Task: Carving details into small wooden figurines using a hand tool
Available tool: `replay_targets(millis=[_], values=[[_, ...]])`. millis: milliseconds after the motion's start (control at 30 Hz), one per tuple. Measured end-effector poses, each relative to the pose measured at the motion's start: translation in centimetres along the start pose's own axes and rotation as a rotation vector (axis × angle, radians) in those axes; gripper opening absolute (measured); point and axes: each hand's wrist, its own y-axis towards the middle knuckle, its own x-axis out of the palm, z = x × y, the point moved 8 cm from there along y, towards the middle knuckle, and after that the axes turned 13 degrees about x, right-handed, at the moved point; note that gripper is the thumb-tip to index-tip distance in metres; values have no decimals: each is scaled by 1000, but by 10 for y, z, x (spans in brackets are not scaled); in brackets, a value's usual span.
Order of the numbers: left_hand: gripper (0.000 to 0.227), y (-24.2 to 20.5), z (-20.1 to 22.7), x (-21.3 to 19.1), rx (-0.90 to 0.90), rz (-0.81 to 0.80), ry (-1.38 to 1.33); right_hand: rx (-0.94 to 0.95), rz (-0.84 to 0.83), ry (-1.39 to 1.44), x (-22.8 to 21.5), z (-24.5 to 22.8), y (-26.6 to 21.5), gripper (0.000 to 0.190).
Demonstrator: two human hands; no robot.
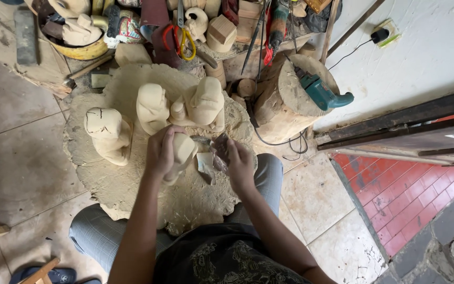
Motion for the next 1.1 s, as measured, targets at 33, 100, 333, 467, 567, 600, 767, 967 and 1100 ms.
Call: replay_targets(millis=[33, 100, 333, 467, 567, 600, 767, 967, 1100], values=[[48, 7, 0, -4, 3, -2, 0, -2, 1, 3, 7, -19, -5, 31], [45, 11, -9, -1, -160, -137, -89, 144, -31, 423, 16, -40, -17, 30], [39, 35, 21, 1, -222, -216, -44, 212, -158, 367, 16, -21, -7, 22], [44, 31, 51, -1, 84, -197, 148, 199, -161, 387, 16, -13, -4, 20], [55, 20, 67, -2, 88, -106, 221, 195, -151, 453, 18, -14, -5, 19], [48, 14, 67, -4, 26, -53, 207, 195, -149, 474, 19, -15, -6, 18], [36, 0, 42, -5, 37, -49, 209, 226, -171, 480, 23, -22, -17, 14], [39, 15, 69, -9, 62, -31, 186, 187, -205, 463, 31, -29, -20, 13], [48, 7, 58, -6, 66, 6, 195, 55, -173, 303, 36, -35, -14, 19]])
